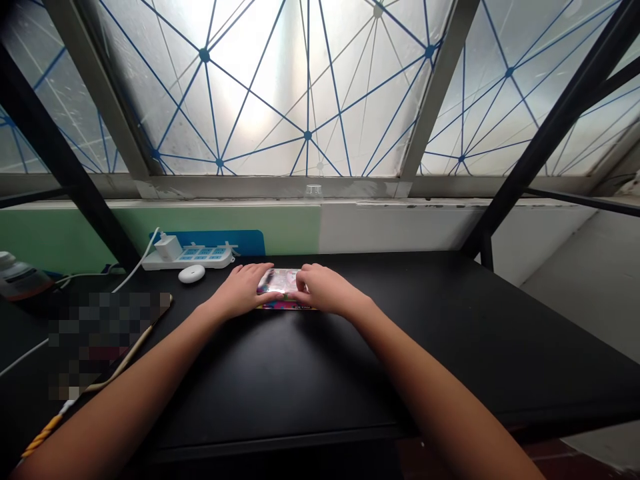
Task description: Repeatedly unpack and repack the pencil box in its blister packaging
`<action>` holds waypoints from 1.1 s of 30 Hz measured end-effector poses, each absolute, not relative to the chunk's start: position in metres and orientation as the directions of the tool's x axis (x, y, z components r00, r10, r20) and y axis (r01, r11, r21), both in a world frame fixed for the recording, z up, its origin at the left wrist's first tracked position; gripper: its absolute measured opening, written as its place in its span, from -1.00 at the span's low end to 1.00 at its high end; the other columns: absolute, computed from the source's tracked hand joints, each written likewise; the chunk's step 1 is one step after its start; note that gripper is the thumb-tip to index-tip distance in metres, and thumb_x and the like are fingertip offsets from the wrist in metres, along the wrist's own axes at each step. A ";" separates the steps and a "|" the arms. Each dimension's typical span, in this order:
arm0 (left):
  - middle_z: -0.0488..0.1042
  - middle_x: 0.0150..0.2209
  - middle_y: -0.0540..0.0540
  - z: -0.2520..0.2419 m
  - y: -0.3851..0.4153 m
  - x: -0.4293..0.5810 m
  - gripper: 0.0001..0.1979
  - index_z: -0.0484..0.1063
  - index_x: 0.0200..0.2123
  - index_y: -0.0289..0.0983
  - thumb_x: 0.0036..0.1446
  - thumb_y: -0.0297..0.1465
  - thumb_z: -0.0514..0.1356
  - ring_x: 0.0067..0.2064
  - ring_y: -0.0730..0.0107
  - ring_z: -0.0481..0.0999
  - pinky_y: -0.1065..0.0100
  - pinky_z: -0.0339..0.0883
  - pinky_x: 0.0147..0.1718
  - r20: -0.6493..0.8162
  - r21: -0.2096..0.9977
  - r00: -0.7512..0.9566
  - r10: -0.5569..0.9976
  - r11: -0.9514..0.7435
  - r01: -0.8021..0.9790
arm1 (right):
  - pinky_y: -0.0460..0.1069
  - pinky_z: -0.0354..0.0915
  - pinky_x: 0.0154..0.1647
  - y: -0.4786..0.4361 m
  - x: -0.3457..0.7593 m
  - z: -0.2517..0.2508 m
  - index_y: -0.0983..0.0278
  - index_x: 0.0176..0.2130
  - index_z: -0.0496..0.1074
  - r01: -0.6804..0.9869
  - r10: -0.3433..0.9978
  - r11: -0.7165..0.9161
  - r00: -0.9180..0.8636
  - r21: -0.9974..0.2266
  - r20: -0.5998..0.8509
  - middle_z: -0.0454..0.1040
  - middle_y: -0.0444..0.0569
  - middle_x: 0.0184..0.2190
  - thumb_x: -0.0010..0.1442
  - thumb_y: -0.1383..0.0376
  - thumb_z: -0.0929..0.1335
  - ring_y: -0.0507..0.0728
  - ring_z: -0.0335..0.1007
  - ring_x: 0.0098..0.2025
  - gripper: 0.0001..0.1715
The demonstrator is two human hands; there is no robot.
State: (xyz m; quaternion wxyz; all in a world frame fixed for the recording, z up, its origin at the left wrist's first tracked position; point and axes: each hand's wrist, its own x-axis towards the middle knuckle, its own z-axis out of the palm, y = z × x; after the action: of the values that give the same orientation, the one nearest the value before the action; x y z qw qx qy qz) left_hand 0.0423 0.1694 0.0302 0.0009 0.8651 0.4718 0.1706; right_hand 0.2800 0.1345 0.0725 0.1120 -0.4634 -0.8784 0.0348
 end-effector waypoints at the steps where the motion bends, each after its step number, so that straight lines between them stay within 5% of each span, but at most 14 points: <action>1: 0.38 0.23 -0.29 0.030 0.169 0.042 -0.28 0.27 0.25 -0.22 0.20 0.13 0.10 0.24 -0.12 0.31 -0.04 0.12 0.16 0.291 0.155 0.500 0.815 -0.556 0.816 | 0.05 0.32 -0.16 0.139 0.283 0.070 0.22 -0.19 0.48 0.813 0.830 0.555 -0.526 -0.176 0.185 0.51 0.04 -0.14 0.29 0.03 0.34 0.22 0.43 -0.12 -0.68; 8: 0.43 0.17 -0.20 0.031 0.164 0.049 -0.26 0.28 0.25 -0.13 0.10 0.12 0.23 0.19 -0.06 0.33 -0.15 0.05 0.22 0.431 0.148 0.464 0.774 -0.568 0.810 | 0.33 -0.01 0.30 0.164 0.299 0.048 0.25 0.25 0.24 0.859 0.868 0.475 -0.421 -0.190 0.264 0.27 0.21 0.29 0.26 -0.12 0.30 0.36 0.16 0.31 -0.25; 18: 0.38 0.14 -0.22 0.036 0.155 0.061 -0.19 0.28 0.26 -0.13 0.01 0.05 0.36 0.19 -0.07 0.28 -0.31 -0.40 0.32 0.597 0.003 0.458 0.659 -0.572 0.820 | 0.37 -0.08 0.30 0.164 0.298 0.056 0.22 0.13 0.32 0.872 0.830 0.467 -0.376 -0.145 0.412 0.44 0.15 0.10 0.11 -0.18 0.40 0.38 0.28 0.18 -0.22; 23: 0.35 0.17 -0.25 0.043 0.153 0.061 -0.16 0.25 0.29 -0.12 0.00 0.05 0.37 0.21 -0.08 0.27 -0.31 -0.48 0.33 0.604 -0.102 0.514 0.609 -0.581 0.808 | 0.27 0.15 0.13 0.158 0.297 0.066 0.28 0.09 0.36 0.899 0.762 0.439 -0.376 0.007 0.527 0.43 0.17 -0.03 -0.07 -0.22 0.49 0.40 0.28 0.05 -0.08; 29: 0.40 0.16 -0.25 0.054 0.146 0.063 -0.34 0.30 0.25 -0.17 0.17 -0.01 0.26 0.17 -0.05 0.34 -0.33 -0.53 0.32 0.647 -0.162 0.533 0.545 -0.585 0.795 | 0.10 0.25 -0.16 0.142 0.284 0.075 0.29 -0.10 0.38 0.884 0.756 0.450 -0.453 0.127 0.472 0.45 0.08 -0.17 0.00 0.02 0.54 0.30 0.36 -0.14 -0.39; 33: 0.46 0.14 -0.22 0.060 0.139 0.063 -0.43 0.32 0.20 -0.19 0.20 -0.11 0.29 0.14 0.01 0.42 -0.28 -0.33 0.33 0.607 -0.152 0.577 0.546 -0.633 0.759 | 0.06 0.24 -0.19 0.131 0.273 0.074 0.26 -0.13 0.36 0.840 0.755 0.512 -0.539 0.179 0.373 0.52 0.01 -0.22 0.14 0.28 0.47 0.25 0.43 -0.18 -0.67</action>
State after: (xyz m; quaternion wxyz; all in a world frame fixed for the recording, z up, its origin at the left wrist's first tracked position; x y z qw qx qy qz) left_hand 0.0627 0.1387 0.0599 -0.2028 0.8645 0.3776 0.2626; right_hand 0.2727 0.1309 0.0740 0.1245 -0.4635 -0.8605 -0.1710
